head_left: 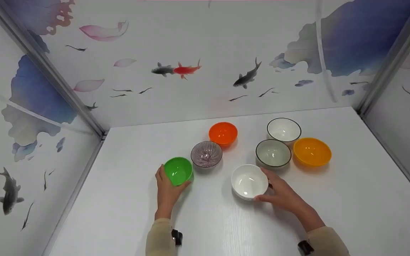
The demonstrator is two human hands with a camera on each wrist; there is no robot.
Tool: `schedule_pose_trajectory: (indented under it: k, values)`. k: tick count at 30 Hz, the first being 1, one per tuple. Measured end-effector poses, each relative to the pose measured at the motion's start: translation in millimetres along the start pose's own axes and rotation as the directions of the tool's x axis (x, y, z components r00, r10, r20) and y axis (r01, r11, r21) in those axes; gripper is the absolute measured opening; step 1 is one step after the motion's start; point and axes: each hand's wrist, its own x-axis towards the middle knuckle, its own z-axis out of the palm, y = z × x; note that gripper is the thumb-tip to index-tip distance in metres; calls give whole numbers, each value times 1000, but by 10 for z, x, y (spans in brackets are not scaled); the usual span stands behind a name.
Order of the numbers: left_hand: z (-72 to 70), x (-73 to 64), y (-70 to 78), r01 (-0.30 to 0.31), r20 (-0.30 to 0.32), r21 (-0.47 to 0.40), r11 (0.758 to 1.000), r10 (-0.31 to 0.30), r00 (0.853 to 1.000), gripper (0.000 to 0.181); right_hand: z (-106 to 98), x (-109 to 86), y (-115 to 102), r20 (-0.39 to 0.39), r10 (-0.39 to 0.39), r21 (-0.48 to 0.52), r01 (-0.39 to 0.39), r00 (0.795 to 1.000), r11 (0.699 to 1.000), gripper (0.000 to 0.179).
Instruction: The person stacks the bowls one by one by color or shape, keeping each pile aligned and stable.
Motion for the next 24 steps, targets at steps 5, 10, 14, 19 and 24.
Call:
schedule_pose_trajectory:
  k: [5, 10, 14, 19, 24]
  values:
    - [-10, -14, 8, 8, -9, -4, 1000, -8, 1000, 115, 2, 1, 12, 2, -17, 1, 17, 1000, 1000, 106]
    - [-20, -16, 9, 28, -3, 2, 1000, -28, 1000, 116, 4, 8, 15, 2, -13, 6, 13, 1000, 1000, 105]
    - [-25, -13, -4, 29, -10, 3, 1000, -29, 1000, 117, 2, 7, 10, 7, -3, 12, 3, 1000, 1000, 105]
    - [-38, -21, 0, 26, -6, -11, 1000, -26, 1000, 119, 1, 7, 10, 15, 9, 3, -9, 1000, 1000, 106]
    - [-48, -19, 15, 23, -6, -2, 1000, -23, 1000, 119, 3, 10, 8, 17, 12, -2, -12, 1000, 1000, 107]
